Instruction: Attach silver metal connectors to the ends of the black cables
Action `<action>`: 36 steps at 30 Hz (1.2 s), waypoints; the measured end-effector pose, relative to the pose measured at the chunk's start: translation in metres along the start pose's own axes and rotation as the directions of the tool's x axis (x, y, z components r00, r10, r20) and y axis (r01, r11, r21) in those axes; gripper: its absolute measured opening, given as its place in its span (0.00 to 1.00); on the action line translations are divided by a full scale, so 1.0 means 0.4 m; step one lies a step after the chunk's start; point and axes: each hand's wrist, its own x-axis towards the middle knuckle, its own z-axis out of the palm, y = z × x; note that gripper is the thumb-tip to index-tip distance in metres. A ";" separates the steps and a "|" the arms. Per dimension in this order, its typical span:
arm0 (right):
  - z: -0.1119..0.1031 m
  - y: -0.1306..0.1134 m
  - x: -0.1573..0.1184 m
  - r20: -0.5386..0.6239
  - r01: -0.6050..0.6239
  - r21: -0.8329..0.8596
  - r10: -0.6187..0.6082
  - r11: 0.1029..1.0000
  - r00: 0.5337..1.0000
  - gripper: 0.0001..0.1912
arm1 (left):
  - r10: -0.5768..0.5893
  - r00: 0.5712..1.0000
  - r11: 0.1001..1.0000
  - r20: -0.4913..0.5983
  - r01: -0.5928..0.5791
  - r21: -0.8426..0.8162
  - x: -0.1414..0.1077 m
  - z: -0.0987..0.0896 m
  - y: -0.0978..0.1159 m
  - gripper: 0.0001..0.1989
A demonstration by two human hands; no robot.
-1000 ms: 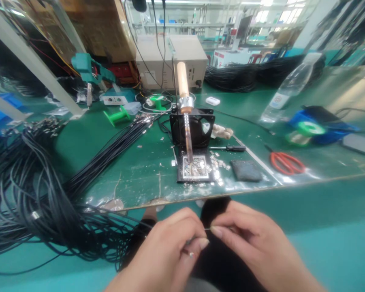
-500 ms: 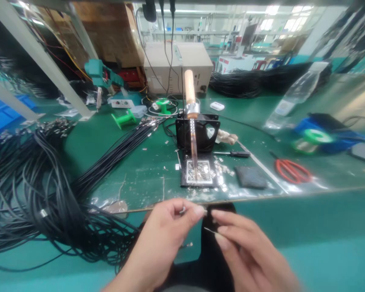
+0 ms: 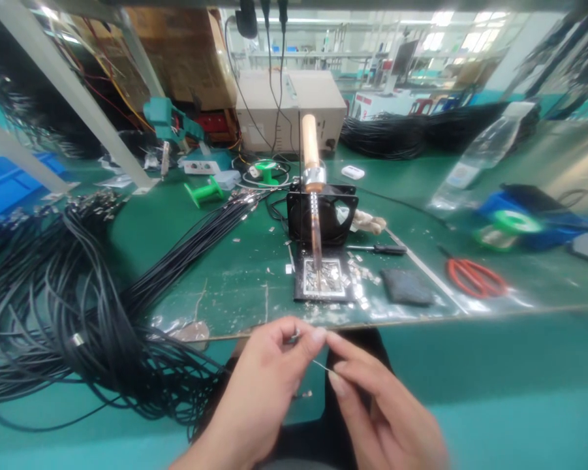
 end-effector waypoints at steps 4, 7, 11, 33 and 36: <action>-0.004 0.000 -0.001 0.002 -0.017 0.011 0.017 1.000 1.000 0.09 | 0.004 1.000 1.000 0.023 -0.004 0.005 -0.001 -0.005 0.003 0.19; -0.017 0.007 0.005 -0.007 -0.050 -0.022 0.050 0.999 0.999 0.08 | 0.029 0.998 0.999 0.060 -0.027 -0.034 -0.004 -0.016 0.003 0.17; -0.034 0.024 0.009 -0.078 -0.128 -0.062 0.123 0.990 0.989 0.05 | 0.058 0.996 0.993 0.070 -0.050 -0.108 -0.011 -0.028 -0.004 0.15; -0.011 0.040 0.051 -0.123 -0.062 0.005 0.062 0.998 0.990 0.07 | -0.008 1.000 0.999 0.006 0.009 -0.036 0.030 -0.026 0.023 0.18; -0.006 0.040 0.055 -0.123 -0.062 -0.002 0.062 0.998 0.990 0.06 | -0.034 0.999 0.998 0.006 0.035 -0.051 0.037 -0.027 0.026 0.18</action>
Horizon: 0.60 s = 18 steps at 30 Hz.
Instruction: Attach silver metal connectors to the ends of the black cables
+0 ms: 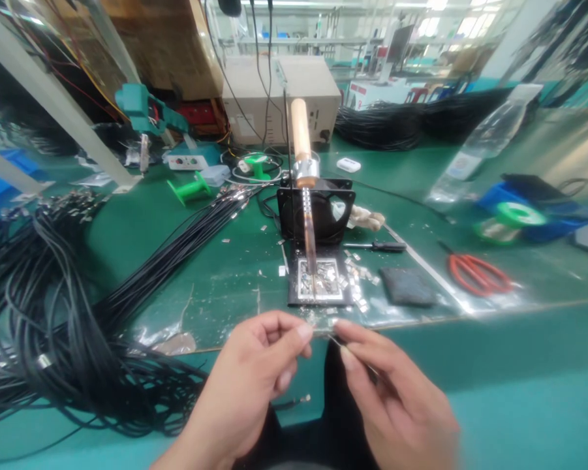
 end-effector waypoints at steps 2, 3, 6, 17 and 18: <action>0.003 -0.001 0.001 -0.003 0.003 -0.005 -0.003 1.000 1.000 0.06 | -0.006 1.000 1.000 -0.001 0.006 0.002 0.003 0.000 0.002 0.17; 0.005 -0.001 0.002 -0.004 0.006 -0.002 -0.006 1.000 1.000 0.06 | -0.007 1.000 1.000 0.000 0.007 0.006 0.005 0.001 0.002 0.17; 0.008 0.002 0.005 -0.004 0.016 0.009 -0.016 1.000 1.000 0.07 | -0.009 1.000 1.000 0.002 0.009 -0.003 0.009 0.001 0.005 0.17; 0.016 0.008 0.023 0.006 0.046 -0.008 -0.046 0.999 0.999 0.07 | -0.053 0.998 0.993 0.025 0.055 -0.106 0.020 -0.002 0.018 0.14; 0.018 0.009 0.023 0.008 0.044 -0.009 -0.044 0.999 0.999 0.07 | -0.053 0.998 0.993 0.020 0.055 -0.104 0.022 -0.002 0.020 0.13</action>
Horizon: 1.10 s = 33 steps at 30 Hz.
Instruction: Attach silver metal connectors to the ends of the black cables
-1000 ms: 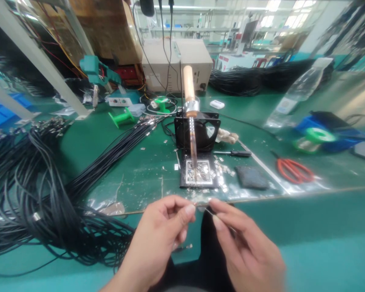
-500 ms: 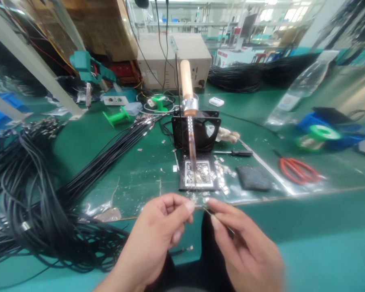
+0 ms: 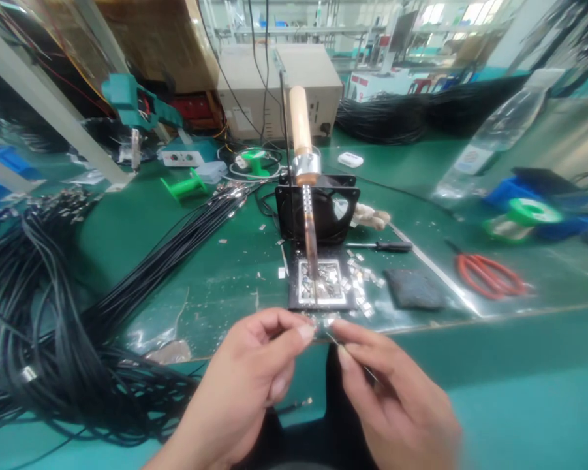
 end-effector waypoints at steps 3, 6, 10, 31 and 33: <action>0.006 0.001 0.000 0.000 0.000 -0.009 0.000 1.000 1.000 0.06 | -0.007 1.000 1.000 0.001 0.007 -0.021 0.006 0.002 0.007 0.12; 0.012 0.001 0.003 0.000 0.007 -0.011 -0.007 1.000 1.000 0.07 | -0.018 0.999 0.998 0.029 0.020 -0.061 0.010 0.000 0.011 0.13; 0.014 0.001 0.005 0.011 0.015 -0.018 -0.015 1.000 1.000 0.07 | -0.019 0.999 0.996 0.035 0.022 -0.090 0.014 -0.001 0.011 0.13; 0.013 0.003 0.026 0.007 0.069 -0.026 -0.069 0.997 0.998 0.07 | -0.012 0.999 0.995 0.032 0.015 -0.097 0.026 0.005 0.014 0.14; 0.015 0.001 0.028 -0.002 0.081 -0.021 -0.081 0.996 0.997 0.07 | -0.014 0.999 0.995 0.031 0.017 -0.096 0.025 0.006 0.015 0.14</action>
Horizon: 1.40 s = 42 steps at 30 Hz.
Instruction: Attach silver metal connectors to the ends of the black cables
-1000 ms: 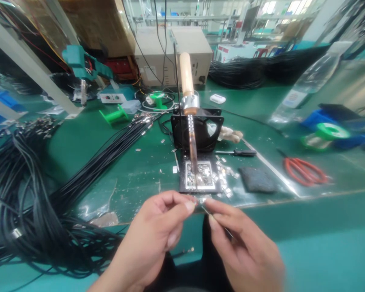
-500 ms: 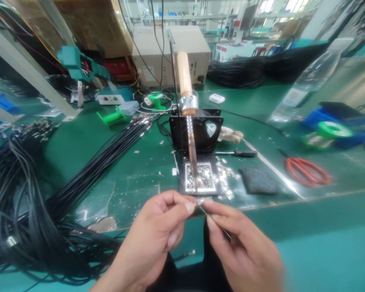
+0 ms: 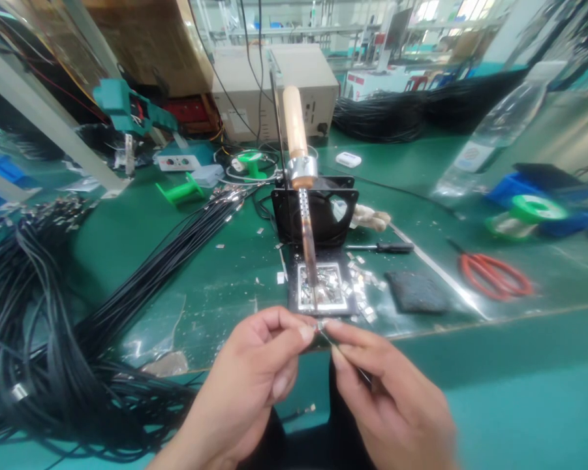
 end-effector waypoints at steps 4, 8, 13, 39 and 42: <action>0.007 0.000 0.002 -0.020 -0.001 0.009 0.001 1.000 1.000 0.07 | 0.002 1.000 1.000 -0.002 -0.001 0.008 -0.002 -0.001 -0.001 0.14; 0.009 0.003 0.001 -0.015 -0.007 0.020 0.007 1.000 1.000 0.08 | 0.002 1.000 1.000 -0.009 -0.002 0.008 -0.003 -0.001 -0.001 0.14; 0.006 0.007 0.000 -0.013 -0.015 0.022 0.015 1.000 1.000 0.08 | 0.002 1.000 1.000 -0.011 -0.002 0.001 -0.001 0.001 0.000 0.15; 0.003 0.000 0.018 -0.031 0.015 0.009 -0.015 1.000 0.999 0.08 | 0.009 1.000 0.999 0.016 -0.009 -0.035 0.001 0.003 0.000 0.15; 0.003 0.000 0.019 -0.020 0.014 0.011 -0.013 1.000 1.000 0.08 | 0.011 1.000 0.999 0.013 -0.011 -0.035 0.003 0.005 0.001 0.15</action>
